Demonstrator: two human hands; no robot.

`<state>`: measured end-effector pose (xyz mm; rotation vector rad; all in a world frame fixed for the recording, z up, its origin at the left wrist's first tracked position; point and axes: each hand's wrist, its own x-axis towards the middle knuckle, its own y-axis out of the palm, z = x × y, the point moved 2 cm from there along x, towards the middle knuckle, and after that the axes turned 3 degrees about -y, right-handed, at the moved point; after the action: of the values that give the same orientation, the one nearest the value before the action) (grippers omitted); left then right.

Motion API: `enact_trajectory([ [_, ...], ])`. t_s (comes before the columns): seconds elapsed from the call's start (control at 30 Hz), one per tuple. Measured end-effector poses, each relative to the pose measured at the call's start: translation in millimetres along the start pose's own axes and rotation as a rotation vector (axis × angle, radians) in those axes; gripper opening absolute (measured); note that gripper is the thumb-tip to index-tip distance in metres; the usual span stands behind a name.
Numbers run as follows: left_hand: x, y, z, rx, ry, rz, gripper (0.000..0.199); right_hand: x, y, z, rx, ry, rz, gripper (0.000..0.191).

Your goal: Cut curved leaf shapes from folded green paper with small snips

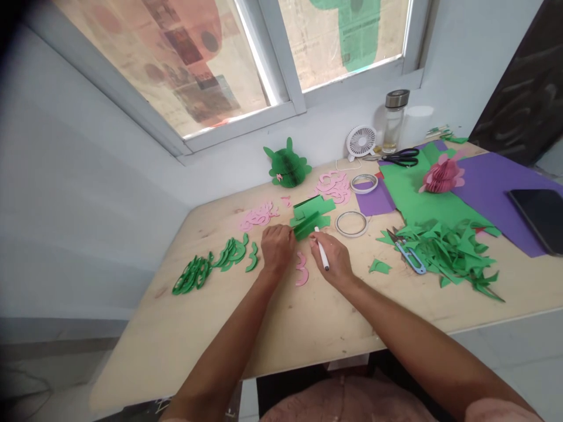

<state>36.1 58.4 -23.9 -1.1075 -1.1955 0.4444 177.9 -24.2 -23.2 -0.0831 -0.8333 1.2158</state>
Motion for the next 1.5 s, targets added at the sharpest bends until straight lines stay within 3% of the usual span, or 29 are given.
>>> enact_trajectory([
  [0.2,-41.2,-31.0,-0.6,-0.119,-0.215,-0.128,0.01,0.4,1.2,-1.3,0.033,-0.004,-0.077,0.027],
  [0.33,-65.9,-43.6,-12.6,-0.216,-0.292,-0.159,0.009,-1.6,3.5,-1.9,0.105,0.049,-0.043,0.029],
  [0.57,-79.7,-44.3,-40.9,-0.24,-0.193,-0.138,0.008,-4.2,4.1,0.3,0.288,0.163,0.015,0.03],
  [0.87,-83.3,-44.6,-55.8,-0.249,-0.001,-0.168,0.012,-7.5,10.8,-8.9,0.345,0.217,0.006,0.034],
  [1.0,-87.5,-46.1,-55.1,-0.285,0.005,-0.106,0.008,-7.5,11.9,-15.8,0.321,0.238,-0.027,0.029],
  [1.2,-101.0,-48.0,-34.8,-0.221,-0.156,0.094,0.005,-4.5,9.3,-24.2,0.284,0.248,-0.024,0.03],
  [1.5,-90.5,-50.2,-27.9,-0.09,0.058,0.367,0.008,-4.7,3.8,-16.5,0.214,0.212,-0.019,0.029],
])
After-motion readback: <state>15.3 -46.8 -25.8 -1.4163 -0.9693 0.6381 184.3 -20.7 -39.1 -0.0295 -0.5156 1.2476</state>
